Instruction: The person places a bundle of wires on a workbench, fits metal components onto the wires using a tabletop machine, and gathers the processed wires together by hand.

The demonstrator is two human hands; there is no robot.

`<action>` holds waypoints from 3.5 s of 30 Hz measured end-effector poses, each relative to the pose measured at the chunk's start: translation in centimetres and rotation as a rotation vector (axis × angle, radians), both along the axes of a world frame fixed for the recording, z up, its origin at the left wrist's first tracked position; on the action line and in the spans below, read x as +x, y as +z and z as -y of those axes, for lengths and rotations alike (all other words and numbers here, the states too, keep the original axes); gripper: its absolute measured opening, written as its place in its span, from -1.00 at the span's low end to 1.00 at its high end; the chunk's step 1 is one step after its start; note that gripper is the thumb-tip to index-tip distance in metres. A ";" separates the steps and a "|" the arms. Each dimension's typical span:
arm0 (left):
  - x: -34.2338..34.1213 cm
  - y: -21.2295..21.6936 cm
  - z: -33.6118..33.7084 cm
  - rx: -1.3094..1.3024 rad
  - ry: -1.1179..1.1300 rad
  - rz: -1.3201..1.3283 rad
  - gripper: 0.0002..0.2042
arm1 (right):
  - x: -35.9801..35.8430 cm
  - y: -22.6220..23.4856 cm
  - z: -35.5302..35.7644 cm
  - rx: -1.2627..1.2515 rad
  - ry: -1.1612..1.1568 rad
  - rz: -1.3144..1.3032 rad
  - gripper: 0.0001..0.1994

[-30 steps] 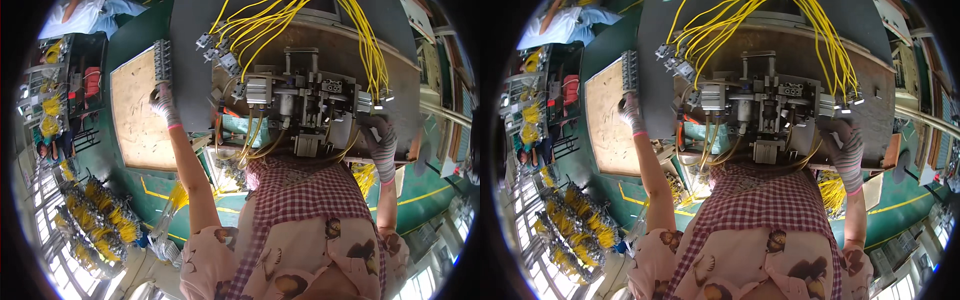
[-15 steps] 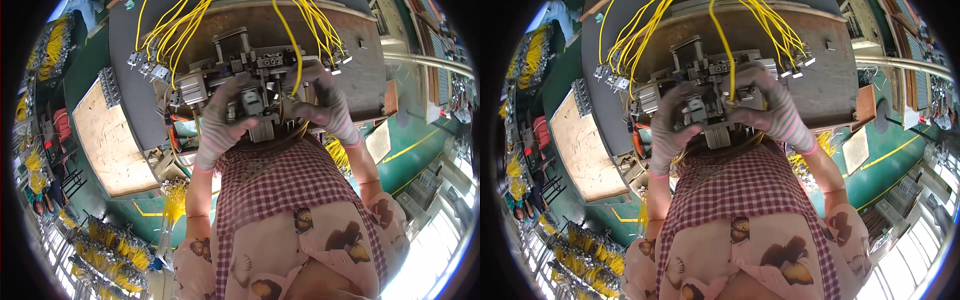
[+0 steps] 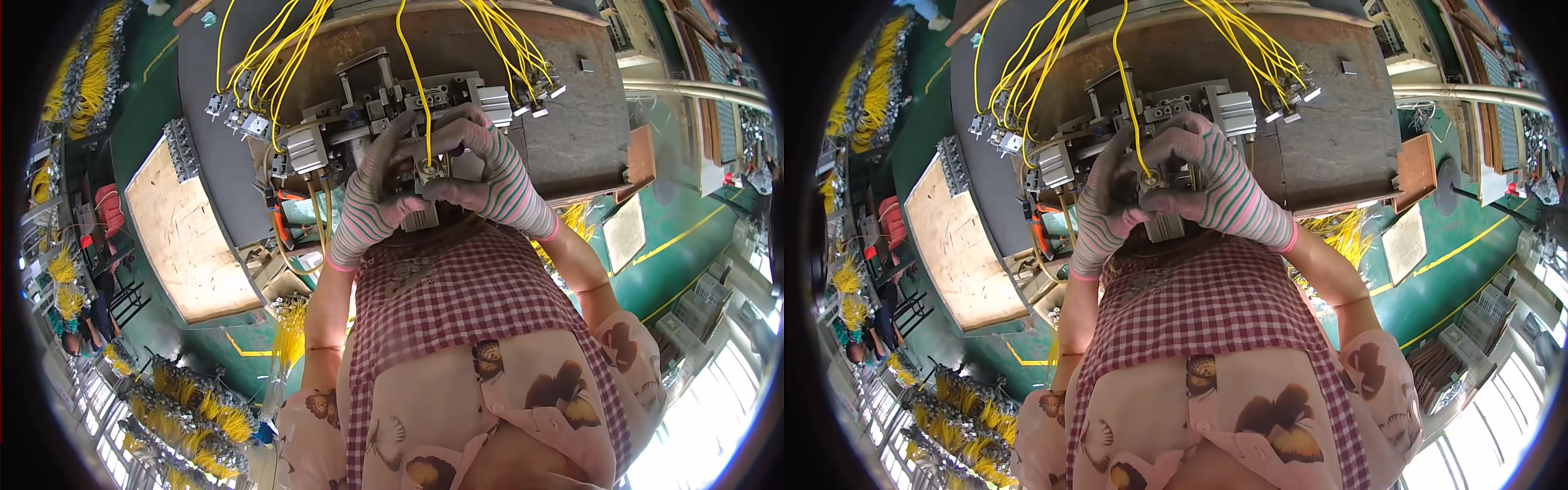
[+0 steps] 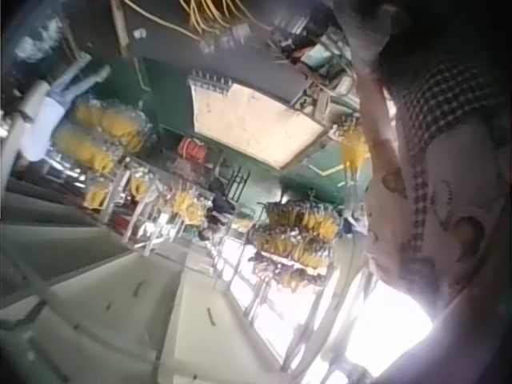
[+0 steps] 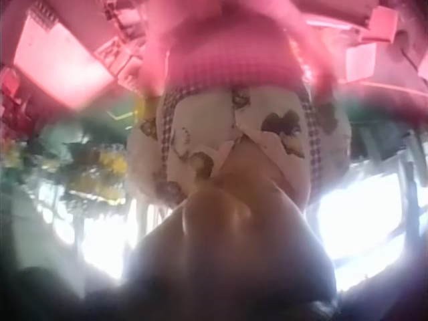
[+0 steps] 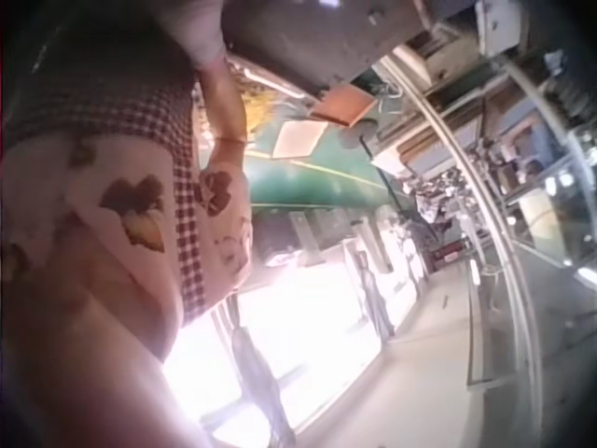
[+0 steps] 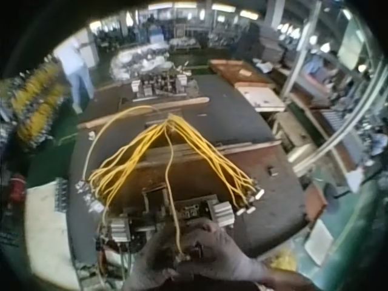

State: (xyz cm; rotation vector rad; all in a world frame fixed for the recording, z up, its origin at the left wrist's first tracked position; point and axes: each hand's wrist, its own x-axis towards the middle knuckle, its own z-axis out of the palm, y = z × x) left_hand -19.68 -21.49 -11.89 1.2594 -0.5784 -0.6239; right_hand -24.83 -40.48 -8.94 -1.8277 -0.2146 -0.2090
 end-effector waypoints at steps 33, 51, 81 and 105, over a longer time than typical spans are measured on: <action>2.1 -4.0 -1.2 0.629 0.273 0.876 -0.66 | 4.8 -5.1 -0.7 -0.854 -0.003 -0.061 -0.44; 2.0 -4.0 -0.1 0.537 0.351 0.666 -0.64 | 0.1 -5.8 12.9 -0.219 -0.387 -0.399 -0.66; 19.8 -16.3 -34.7 0.755 1.411 0.154 -0.50 | -6.3 -2.9 11.0 0.964 -0.046 -0.662 -0.30; 1.3 -0.8 0.2 0.158 0.064 0.325 -0.13 | 0.6 0.3 1.1 -0.365 -0.115 0.003 -0.57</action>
